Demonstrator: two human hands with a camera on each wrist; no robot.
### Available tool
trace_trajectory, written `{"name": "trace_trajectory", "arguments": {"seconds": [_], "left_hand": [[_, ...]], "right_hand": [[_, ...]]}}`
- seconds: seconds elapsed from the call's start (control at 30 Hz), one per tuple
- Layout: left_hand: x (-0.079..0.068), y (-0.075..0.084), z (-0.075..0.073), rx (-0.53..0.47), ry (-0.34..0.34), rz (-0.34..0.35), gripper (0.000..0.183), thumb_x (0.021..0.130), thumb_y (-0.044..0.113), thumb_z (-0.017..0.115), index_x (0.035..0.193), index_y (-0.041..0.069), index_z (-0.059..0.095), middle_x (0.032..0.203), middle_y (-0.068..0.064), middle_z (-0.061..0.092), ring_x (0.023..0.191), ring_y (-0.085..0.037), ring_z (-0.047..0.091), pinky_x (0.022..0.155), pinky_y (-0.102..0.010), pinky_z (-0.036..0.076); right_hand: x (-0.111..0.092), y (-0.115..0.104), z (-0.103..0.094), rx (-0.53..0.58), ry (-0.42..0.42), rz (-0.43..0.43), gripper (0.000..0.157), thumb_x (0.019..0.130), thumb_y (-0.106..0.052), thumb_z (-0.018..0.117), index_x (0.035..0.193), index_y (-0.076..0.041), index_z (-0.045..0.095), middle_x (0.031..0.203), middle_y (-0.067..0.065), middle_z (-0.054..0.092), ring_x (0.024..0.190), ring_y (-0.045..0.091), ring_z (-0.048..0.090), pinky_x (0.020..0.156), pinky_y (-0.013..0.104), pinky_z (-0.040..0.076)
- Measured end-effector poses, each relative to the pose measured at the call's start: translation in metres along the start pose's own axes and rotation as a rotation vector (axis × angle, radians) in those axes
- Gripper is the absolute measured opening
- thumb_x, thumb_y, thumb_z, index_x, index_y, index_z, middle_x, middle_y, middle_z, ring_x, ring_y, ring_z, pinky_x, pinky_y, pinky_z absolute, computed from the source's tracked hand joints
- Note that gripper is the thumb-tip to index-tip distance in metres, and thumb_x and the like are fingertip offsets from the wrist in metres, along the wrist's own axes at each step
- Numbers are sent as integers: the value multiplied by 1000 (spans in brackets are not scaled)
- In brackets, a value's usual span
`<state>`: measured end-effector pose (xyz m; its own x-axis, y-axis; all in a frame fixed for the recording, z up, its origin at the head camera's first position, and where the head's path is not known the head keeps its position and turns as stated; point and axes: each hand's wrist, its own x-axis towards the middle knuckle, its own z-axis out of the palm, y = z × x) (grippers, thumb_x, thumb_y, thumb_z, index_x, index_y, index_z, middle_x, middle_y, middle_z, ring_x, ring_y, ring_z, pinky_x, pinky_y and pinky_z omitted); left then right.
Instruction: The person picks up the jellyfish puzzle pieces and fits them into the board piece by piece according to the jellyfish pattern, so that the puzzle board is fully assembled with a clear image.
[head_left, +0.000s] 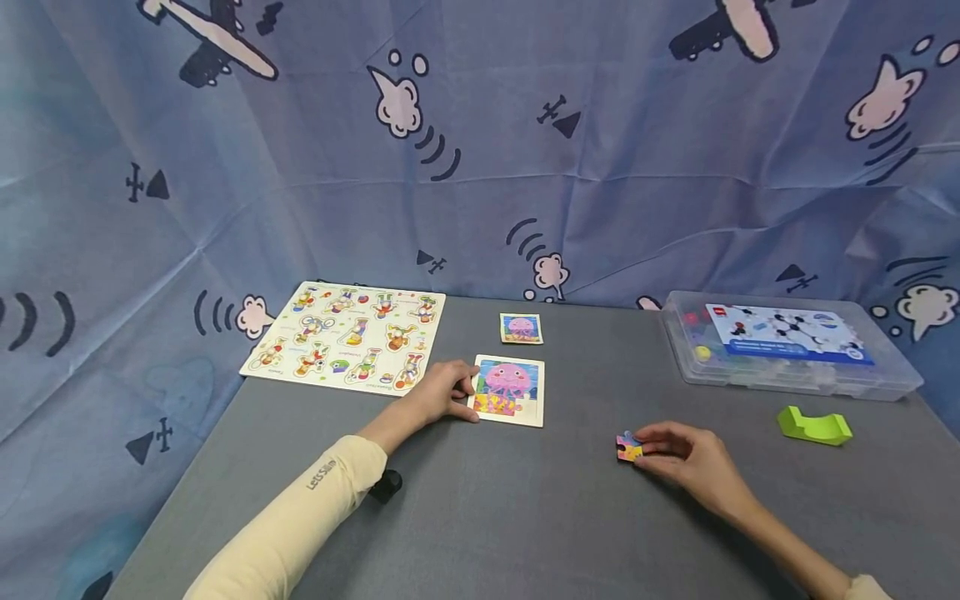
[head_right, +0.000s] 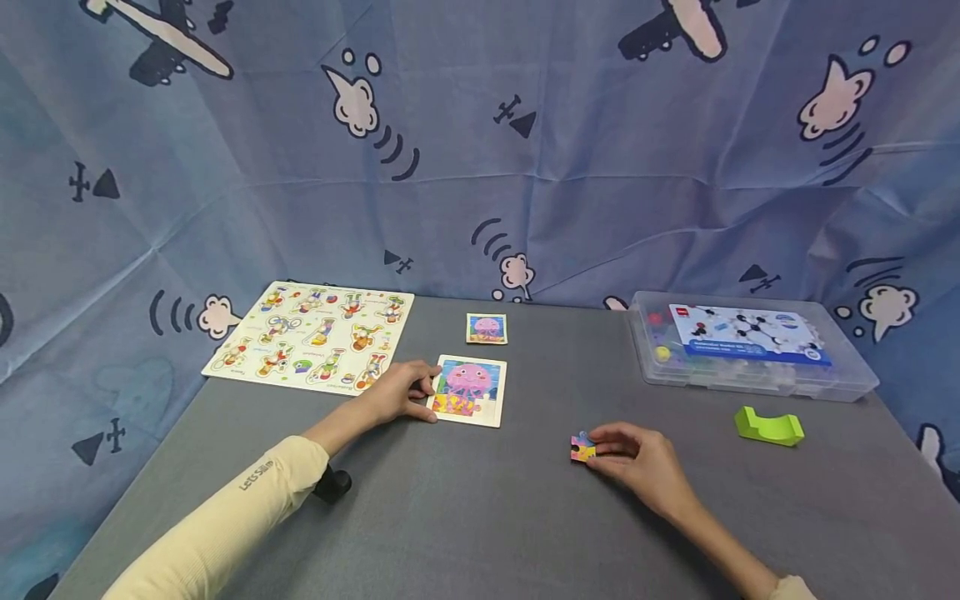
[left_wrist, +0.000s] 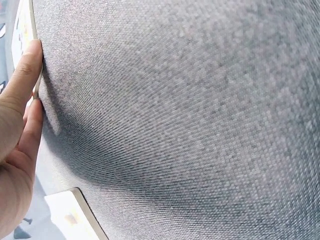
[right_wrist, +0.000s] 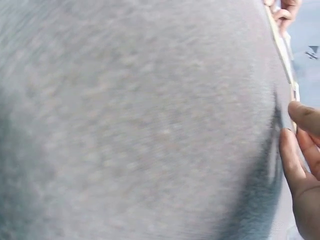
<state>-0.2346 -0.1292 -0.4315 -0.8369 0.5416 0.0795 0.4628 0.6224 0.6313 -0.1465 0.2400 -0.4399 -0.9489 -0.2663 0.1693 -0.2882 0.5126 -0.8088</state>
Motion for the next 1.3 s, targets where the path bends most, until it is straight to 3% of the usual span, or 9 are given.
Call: {"name": "trace_trajectory", "arguments": {"seconds": [0.1, 0.23, 0.33, 0.53, 0.83, 1.3], "left_hand": [[0, 1, 0, 2, 4, -1, 32, 68, 12, 87, 75, 0, 58, 122, -21, 60, 116, -33, 56, 79, -24, 54], [0, 2, 0, -1, 2, -9, 32, 67, 11, 87, 75, 0, 58, 120, -21, 60, 117, -33, 56, 78, -24, 54], [0, 2, 1, 8, 7, -5, 32, 67, 11, 87, 74, 0, 58, 119, -21, 60, 114, -32, 57, 78, -26, 54], [0, 1, 1, 27, 7, 9, 33, 68, 12, 87, 74, 1, 57, 118, -21, 61, 107, -30, 60, 79, -27, 54], [0, 0, 0, 30, 2, 12, 35, 68, 14, 87, 73, 1, 55, 118, -21, 60, 106, -29, 60, 78, -24, 54], [1, -2, 1, 27, -5, 22, 34, 68, 14, 87, 74, 1, 56, 119, -21, 60, 102, -27, 60, 78, -22, 53]], "right_hand": [[0, 0, -4, 79, -1, 24, 36, 73, 6, 78, 106, 7, 65, 99, 17, 69, 78, 5, 67, 66, 19, 54], [-1, -2, -8, 281, 1, 129, 39, 77, 7, 74, 113, 12, 59, 102, 2, 70, 82, 6, 68, 68, 21, 55], [0, -4, -10, 440, 20, 222, 37, 81, 5, 72, 115, 8, 60, 102, -9, 70, 87, 5, 67, 70, 21, 55], [1, -9, -9, 623, 79, 282, 32, 81, 10, 69, 110, -5, 66, 100, -7, 71, 89, 6, 67, 73, 22, 55], [6, -16, -3, 662, 116, 274, 34, 80, 11, 69, 109, -5, 67, 100, -5, 71, 90, 7, 67, 74, 22, 55], [29, -31, 17, 652, 112, 265, 42, 77, 12, 72, 116, 14, 57, 98, -4, 71, 90, 7, 67, 77, 24, 55]]}}
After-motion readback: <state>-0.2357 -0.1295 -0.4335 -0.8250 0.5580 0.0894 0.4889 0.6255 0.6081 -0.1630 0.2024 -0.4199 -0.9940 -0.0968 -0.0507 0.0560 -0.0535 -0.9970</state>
